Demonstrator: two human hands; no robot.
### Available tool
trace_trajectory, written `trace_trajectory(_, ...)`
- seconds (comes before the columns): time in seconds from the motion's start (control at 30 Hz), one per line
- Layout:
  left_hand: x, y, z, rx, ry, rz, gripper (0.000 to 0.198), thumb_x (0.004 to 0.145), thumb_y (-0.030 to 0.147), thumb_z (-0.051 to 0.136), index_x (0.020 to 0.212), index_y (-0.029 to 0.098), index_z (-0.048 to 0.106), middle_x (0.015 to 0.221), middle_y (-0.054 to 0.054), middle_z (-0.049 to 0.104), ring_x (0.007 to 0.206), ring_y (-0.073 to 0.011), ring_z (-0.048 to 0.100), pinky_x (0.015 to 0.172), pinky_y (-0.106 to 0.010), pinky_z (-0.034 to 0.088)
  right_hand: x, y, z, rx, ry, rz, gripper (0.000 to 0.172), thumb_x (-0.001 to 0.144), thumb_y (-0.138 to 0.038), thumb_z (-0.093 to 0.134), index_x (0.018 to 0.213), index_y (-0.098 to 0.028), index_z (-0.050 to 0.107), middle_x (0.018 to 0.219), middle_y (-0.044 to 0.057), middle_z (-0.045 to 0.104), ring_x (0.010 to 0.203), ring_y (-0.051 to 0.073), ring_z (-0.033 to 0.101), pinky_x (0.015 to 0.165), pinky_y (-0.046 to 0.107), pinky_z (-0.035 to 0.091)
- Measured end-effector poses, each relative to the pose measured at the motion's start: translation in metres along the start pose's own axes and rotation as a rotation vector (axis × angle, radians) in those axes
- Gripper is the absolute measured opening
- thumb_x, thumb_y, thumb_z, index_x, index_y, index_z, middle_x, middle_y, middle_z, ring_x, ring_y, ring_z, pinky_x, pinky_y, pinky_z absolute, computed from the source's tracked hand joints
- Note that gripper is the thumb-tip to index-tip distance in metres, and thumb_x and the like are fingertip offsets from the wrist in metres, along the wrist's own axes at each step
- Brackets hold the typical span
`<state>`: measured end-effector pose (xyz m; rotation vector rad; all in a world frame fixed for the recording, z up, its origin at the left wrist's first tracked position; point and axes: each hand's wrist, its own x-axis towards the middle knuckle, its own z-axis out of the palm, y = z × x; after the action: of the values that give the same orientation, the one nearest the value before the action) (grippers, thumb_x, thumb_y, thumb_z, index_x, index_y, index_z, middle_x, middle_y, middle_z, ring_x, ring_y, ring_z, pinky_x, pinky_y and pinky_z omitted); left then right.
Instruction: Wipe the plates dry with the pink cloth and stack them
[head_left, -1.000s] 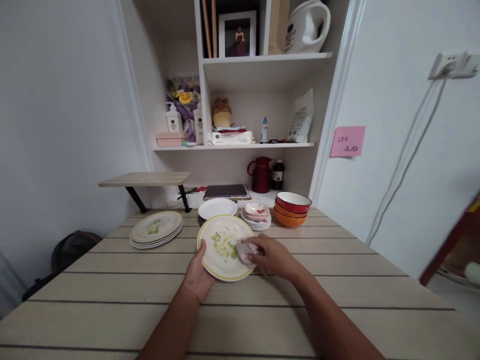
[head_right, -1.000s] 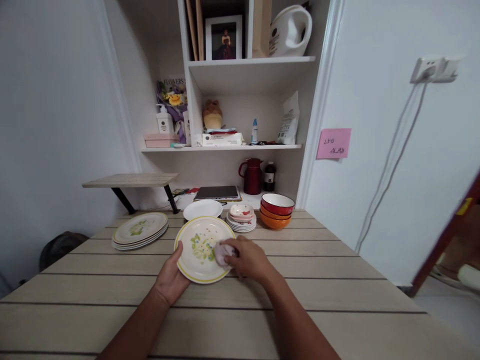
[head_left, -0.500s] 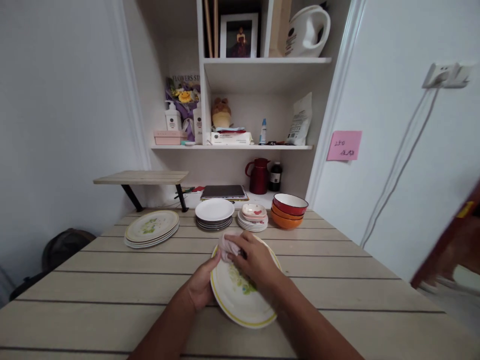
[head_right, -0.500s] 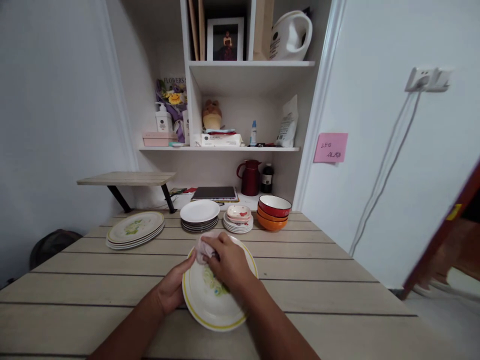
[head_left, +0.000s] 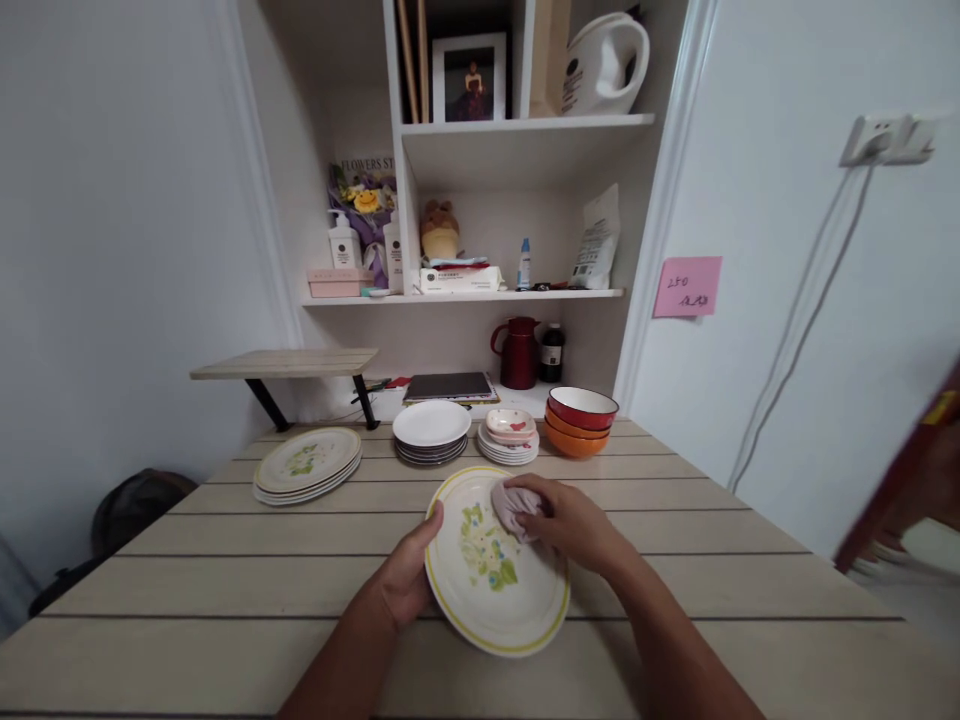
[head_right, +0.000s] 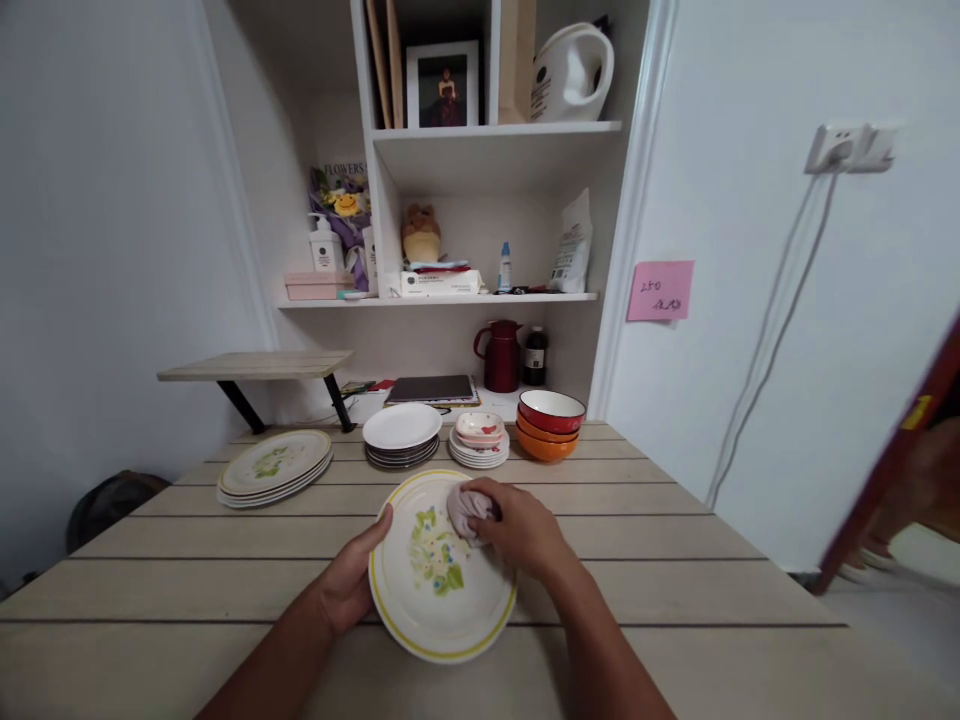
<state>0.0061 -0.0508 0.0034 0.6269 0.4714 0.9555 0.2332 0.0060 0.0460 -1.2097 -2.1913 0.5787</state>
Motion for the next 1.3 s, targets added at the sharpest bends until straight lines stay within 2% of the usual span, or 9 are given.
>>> trace_trajectory(0.13, 0.0, 0.0, 0.002, 0.004, 0.003, -0.035, 0.064, 0.092, 0.051, 0.04, 0.136, 0.006, 0.047, 0.114, -0.019, 0.068, 0.116, -0.0279, 0.059, 0.107, -0.04, 0.032, 0.007, -0.015, 0.019, -0.219, 0.182, 0.107, 0.045, 0.081, -0.028, 0.057, 0.126, -0.032, 0.056, 0.106, 0.007, 0.066, 0.086, 0.023, 0.061, 0.07, 0.03, 0.04)
trace_trajectory(0.27, 0.001, -0.001, 0.006, -0.002, 0.012, -0.028, 0.06, 0.091, 0.049, 0.042, 0.136, 0.01, 0.047, 0.112, -0.017, 0.069, 0.11, -0.0287, 0.063, 0.105, -0.042, 0.035, 0.011, -0.035, 0.038, -0.167, 0.224, -0.001, 0.046, 0.085, -0.029, 0.053, 0.131, -0.032, 0.052, 0.116, 0.007, 0.06, 0.091, 0.021, 0.06, 0.075, 0.03, 0.041)
trace_trajectory(0.47, 0.003, -0.001, 0.006, 0.001, 0.05, 0.066, 0.058, 0.091, 0.051, 0.042, 0.127, 0.009, 0.056, 0.1, -0.017, 0.073, 0.098, -0.0287, 0.068, 0.099, -0.043, 0.041, 0.001, -0.049, 0.043, 0.037, -0.017, -0.299, 0.043, 0.081, -0.028, 0.062, 0.124, -0.032, 0.059, 0.105, 0.004, 0.062, 0.093, 0.019, 0.057, 0.082, 0.029, 0.042)
trace_trajectory(0.67, 0.002, 0.01, -0.004, -0.092, -0.022, 0.203, 0.059, 0.093, 0.049, 0.038, 0.133, 0.009, 0.051, 0.117, -0.016, 0.067, 0.117, -0.0262, 0.058, 0.108, -0.039, 0.033, -0.002, -0.03, 0.024, 0.115, -0.277, -0.319, 0.034, 0.072, -0.027, 0.07, 0.106, -0.031, 0.069, 0.103, 0.001, 0.066, 0.094, 0.019, 0.058, 0.083, 0.028, 0.042)
trace_trajectory(0.73, 0.002, 0.012, -0.007, -0.11, -0.018, 0.247, 0.057, 0.094, 0.046, 0.038, 0.137, 0.01, 0.047, 0.121, -0.015, 0.065, 0.122, -0.025, 0.054, 0.111, -0.038, 0.029, 0.0, -0.021, 0.018, 0.076, -0.212, -0.235, 0.035, 0.072, -0.023, 0.067, 0.106, -0.03, 0.069, 0.101, 0.001, 0.066, 0.091, 0.018, 0.058, 0.08, 0.028, 0.041)
trace_trajectory(0.83, 0.002, 0.011, -0.011, -0.107, 0.005, 0.292, 0.055, 0.095, 0.041, 0.038, 0.139, 0.01, 0.043, 0.123, -0.015, 0.064, 0.125, -0.0245, 0.052, 0.113, -0.038, 0.025, 0.005, -0.012, 0.014, -0.03, 0.01, -0.053, 0.039, 0.076, -0.021, 0.06, 0.114, -0.03, 0.064, 0.098, 0.003, 0.064, 0.086, 0.018, 0.058, 0.075, 0.027, 0.039)
trace_trajectory(1.03, 0.002, 0.003, -0.001, -0.076, -0.045, 0.089, 0.061, 0.093, 0.046, 0.041, 0.14, 0.008, 0.04, 0.123, -0.017, 0.063, 0.124, -0.0271, 0.052, 0.112, -0.04, 0.026, 0.014, -0.021, 0.029, -0.213, 0.267, 0.103, 0.041, 0.084, -0.027, 0.053, 0.124, -0.031, 0.056, 0.106, 0.006, 0.059, 0.082, 0.019, 0.058, 0.065, 0.027, 0.036)
trace_trajectory(1.17, 0.001, 0.0, 0.008, -0.063, -0.027, 0.071, 0.058, 0.093, 0.044, 0.042, 0.141, 0.012, 0.041, 0.121, -0.015, 0.065, 0.116, -0.027, 0.059, 0.107, -0.04, 0.033, 0.012, -0.036, 0.041, -0.15, 0.216, -0.059, 0.043, 0.084, -0.026, 0.054, 0.126, -0.033, 0.055, 0.11, 0.006, 0.057, 0.088, 0.019, 0.058, 0.073, 0.027, 0.04)
trace_trajectory(1.3, 0.002, 0.0, 0.009, -0.042, 0.049, 0.153, 0.054, 0.093, 0.044, 0.044, 0.132, 0.008, 0.051, 0.103, -0.015, 0.073, 0.085, -0.0219, 0.07, 0.087, -0.033, 0.047, 0.003, -0.047, 0.048, -0.068, 0.026, -0.294, 0.045, 0.08, -0.022, 0.06, 0.122, -0.036, 0.059, 0.103, 0.002, 0.056, 0.092, 0.018, 0.056, 0.08, 0.027, 0.041)
